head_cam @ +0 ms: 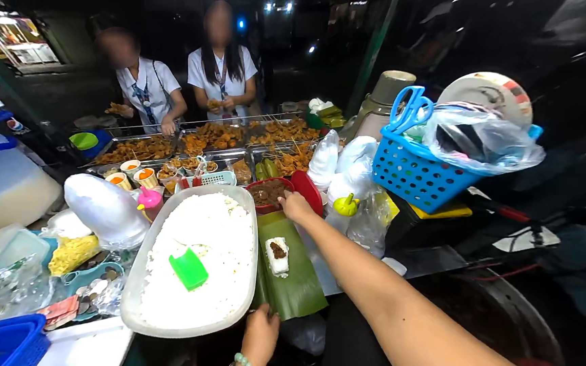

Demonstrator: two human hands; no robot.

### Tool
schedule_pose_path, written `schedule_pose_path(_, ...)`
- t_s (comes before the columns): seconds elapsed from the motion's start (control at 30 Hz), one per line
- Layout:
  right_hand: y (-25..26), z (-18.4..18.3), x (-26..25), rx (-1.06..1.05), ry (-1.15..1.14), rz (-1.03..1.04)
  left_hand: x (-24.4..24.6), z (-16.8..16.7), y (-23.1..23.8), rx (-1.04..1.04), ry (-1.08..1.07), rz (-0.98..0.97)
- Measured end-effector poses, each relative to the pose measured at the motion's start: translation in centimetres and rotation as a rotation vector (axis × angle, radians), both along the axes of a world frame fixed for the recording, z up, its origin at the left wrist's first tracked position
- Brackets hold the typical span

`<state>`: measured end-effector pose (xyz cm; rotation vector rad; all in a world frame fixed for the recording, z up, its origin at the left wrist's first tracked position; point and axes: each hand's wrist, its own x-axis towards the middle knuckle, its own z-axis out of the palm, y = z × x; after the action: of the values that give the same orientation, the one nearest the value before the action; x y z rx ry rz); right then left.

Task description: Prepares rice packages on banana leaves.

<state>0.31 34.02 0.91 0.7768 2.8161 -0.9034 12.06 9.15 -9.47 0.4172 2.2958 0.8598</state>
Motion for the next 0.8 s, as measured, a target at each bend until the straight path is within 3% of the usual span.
schedule_pose_path(0.1,-0.9,-1.8,3.7,0.045,-0.15,0.016,-0.3,0.9,0.3,-0.03,-0.123,-0.104)
schedule_pose_path(0.23,-1.4,-6.7,8.9,-0.038,-0.404,0.008,-1.2,2.6,1.9,-0.099,0.007,-0.068)
schedule_pose_path(0.33,-0.9,-9.0,10.0,-0.161,-0.291,-0.107,-2.7,2.0,3.8,-0.046,0.129,0.003)
schedule_pose_path(0.5,-1.4,-7.8,11.1,-0.201,-0.171,-0.114,-4.7,0.4,6.3,0.154,0.093,0.19)
schedule_pose_path(0.7,-1.8,-9.3,10.4,-0.408,0.043,0.042,-4.6,-0.7,7.3,0.158,0.228,0.204)
schedule_pose_path(0.8,-2.8,-11.0,9.8,-0.461,0.127,0.088,-4.0,-1.8,7.6,0.274,0.3,0.244)
